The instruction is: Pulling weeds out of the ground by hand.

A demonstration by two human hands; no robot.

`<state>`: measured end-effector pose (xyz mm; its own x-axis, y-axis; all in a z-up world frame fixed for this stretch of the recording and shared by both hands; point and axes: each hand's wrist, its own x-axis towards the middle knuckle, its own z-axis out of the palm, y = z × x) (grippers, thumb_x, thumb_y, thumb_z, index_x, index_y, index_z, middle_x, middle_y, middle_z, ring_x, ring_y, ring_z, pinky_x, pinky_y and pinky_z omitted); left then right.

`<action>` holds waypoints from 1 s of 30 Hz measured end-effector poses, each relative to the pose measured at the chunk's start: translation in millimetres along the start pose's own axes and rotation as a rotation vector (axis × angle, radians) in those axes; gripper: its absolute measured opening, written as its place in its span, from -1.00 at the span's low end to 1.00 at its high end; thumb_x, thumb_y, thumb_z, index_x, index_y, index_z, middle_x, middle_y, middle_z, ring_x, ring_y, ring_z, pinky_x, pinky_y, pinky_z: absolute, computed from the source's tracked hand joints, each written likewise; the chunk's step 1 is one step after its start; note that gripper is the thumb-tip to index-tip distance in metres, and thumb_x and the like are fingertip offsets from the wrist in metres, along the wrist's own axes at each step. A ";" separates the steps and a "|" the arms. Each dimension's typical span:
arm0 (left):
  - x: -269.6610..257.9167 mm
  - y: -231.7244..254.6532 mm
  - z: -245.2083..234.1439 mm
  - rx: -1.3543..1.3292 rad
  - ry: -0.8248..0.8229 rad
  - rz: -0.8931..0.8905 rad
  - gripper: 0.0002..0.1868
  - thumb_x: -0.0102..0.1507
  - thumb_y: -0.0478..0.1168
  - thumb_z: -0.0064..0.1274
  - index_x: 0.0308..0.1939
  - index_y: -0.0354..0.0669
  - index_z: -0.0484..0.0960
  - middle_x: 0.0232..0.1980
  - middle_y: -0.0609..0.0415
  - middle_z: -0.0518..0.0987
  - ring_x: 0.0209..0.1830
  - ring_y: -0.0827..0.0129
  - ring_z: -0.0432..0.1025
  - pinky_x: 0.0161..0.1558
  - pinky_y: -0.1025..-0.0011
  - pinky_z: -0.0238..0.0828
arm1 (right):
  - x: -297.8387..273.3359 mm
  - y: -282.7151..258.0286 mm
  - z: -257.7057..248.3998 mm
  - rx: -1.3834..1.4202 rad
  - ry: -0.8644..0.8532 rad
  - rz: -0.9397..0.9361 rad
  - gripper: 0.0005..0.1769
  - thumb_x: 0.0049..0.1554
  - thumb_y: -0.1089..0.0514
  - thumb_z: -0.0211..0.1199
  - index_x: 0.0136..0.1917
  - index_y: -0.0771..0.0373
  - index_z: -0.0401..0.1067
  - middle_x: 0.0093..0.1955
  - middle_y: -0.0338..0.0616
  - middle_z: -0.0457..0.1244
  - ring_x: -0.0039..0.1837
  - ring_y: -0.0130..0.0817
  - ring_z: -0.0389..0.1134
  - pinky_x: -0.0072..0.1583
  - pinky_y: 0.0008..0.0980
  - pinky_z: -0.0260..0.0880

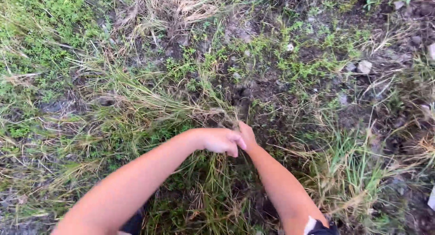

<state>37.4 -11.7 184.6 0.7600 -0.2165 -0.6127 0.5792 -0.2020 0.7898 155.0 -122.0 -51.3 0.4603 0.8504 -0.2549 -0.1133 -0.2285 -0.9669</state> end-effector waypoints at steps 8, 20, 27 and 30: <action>-44.4 22.1 -51.9 0.716 0.013 -0.243 -0.68 0.24 -0.19 -0.07 -0.04 -0.18 0.69 -0.27 0.04 0.68 -0.25 0.28 0.53 -0.13 0.21 0.43 | -77.5 -18.8 -8.0 -0.650 0.086 0.032 -0.56 0.23 -0.08 0.03 -0.05 0.34 0.50 -0.15 0.21 0.36 -0.08 0.10 0.39 0.01 -0.01 0.37; -100.1 -33.2 -137.5 0.881 0.451 -0.446 -0.48 0.20 -0.13 0.06 0.27 0.00 0.53 0.15 -0.13 0.63 0.19 0.02 0.51 0.25 0.16 0.41 | -122.5 -106.3 -78.9 -0.629 0.022 0.437 -0.54 0.22 -0.11 0.01 0.03 0.26 0.55 -0.07 0.03 0.42 -0.01 -0.15 0.43 0.14 -0.07 0.41; -70.5 -40.4 -148.4 0.806 0.461 -0.490 -0.35 0.24 -0.18 0.08 0.43 0.01 0.34 0.36 -0.14 0.39 0.37 0.00 0.32 0.31 0.03 0.29 | -144.1 -153.7 -163.5 -0.679 0.329 0.525 -0.61 0.28 -0.08 0.05 0.15 0.14 0.56 -0.02 0.00 0.43 0.03 -0.14 0.43 0.11 -0.12 0.40; -26.8 -91.2 -171.8 0.863 0.502 -0.409 -0.28 0.22 -0.16 0.11 0.45 -0.18 0.30 0.40 -0.19 0.37 0.43 -0.03 0.29 0.41 0.07 0.26 | -136.7 -121.0 -186.7 -0.391 0.488 0.391 -0.65 0.35 -0.03 0.05 0.12 0.25 0.49 -0.07 -0.12 0.35 -0.03 -0.30 0.32 0.05 -0.26 0.33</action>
<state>14.8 176.6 133.8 0.7036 0.3973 -0.5891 0.5628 -0.8178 0.1206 270.2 -299.1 102.2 0.8004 0.3852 -0.4594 -0.0690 -0.7019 -0.7089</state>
